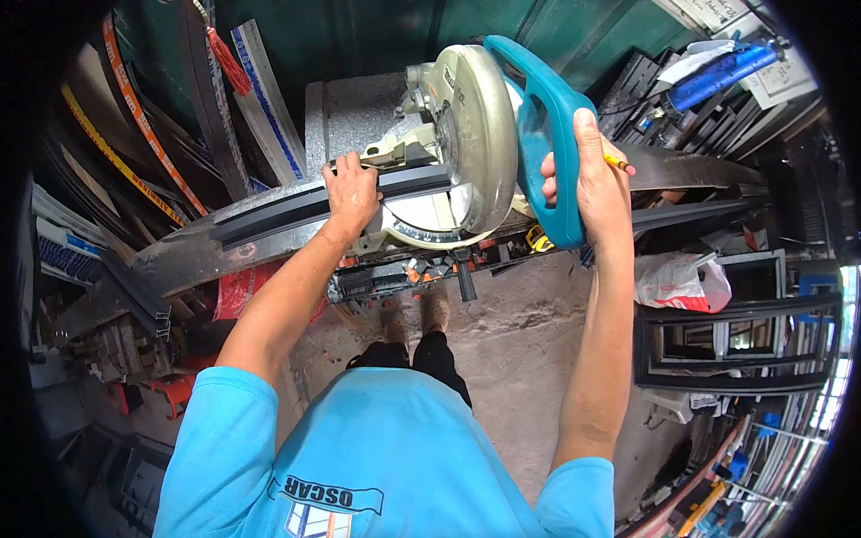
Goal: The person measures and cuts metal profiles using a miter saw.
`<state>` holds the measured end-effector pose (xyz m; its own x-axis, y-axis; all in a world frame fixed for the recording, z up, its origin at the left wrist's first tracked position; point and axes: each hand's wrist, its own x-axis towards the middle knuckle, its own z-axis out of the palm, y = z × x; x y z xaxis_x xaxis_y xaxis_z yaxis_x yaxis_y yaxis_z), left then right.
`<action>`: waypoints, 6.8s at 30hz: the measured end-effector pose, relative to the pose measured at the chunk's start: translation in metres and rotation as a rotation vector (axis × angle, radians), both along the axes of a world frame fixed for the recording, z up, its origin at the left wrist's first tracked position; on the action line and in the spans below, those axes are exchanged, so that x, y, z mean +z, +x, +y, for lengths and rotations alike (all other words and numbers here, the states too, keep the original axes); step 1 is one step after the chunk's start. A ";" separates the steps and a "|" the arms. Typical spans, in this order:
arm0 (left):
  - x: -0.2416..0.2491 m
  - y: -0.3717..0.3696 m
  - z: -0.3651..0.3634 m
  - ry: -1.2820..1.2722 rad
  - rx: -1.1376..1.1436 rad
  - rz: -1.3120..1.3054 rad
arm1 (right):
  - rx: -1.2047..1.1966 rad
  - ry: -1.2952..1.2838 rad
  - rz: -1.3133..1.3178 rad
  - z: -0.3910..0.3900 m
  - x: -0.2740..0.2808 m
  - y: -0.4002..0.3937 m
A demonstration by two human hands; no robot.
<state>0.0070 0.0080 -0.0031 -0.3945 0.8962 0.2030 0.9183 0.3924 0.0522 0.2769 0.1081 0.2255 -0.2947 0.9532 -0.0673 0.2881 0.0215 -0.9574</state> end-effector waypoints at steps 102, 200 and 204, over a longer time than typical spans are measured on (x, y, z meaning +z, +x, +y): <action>0.012 0.009 -0.007 -0.035 -0.004 0.070 | 0.265 0.203 0.034 0.050 0.019 -0.022; 0.030 -0.359 -0.462 0.690 1.330 -0.461 | 1.576 0.209 -0.247 -0.297 -0.157 -0.296; 0.014 -0.397 -0.475 0.704 1.256 -0.682 | 1.492 0.094 -0.382 -0.253 -0.177 -0.246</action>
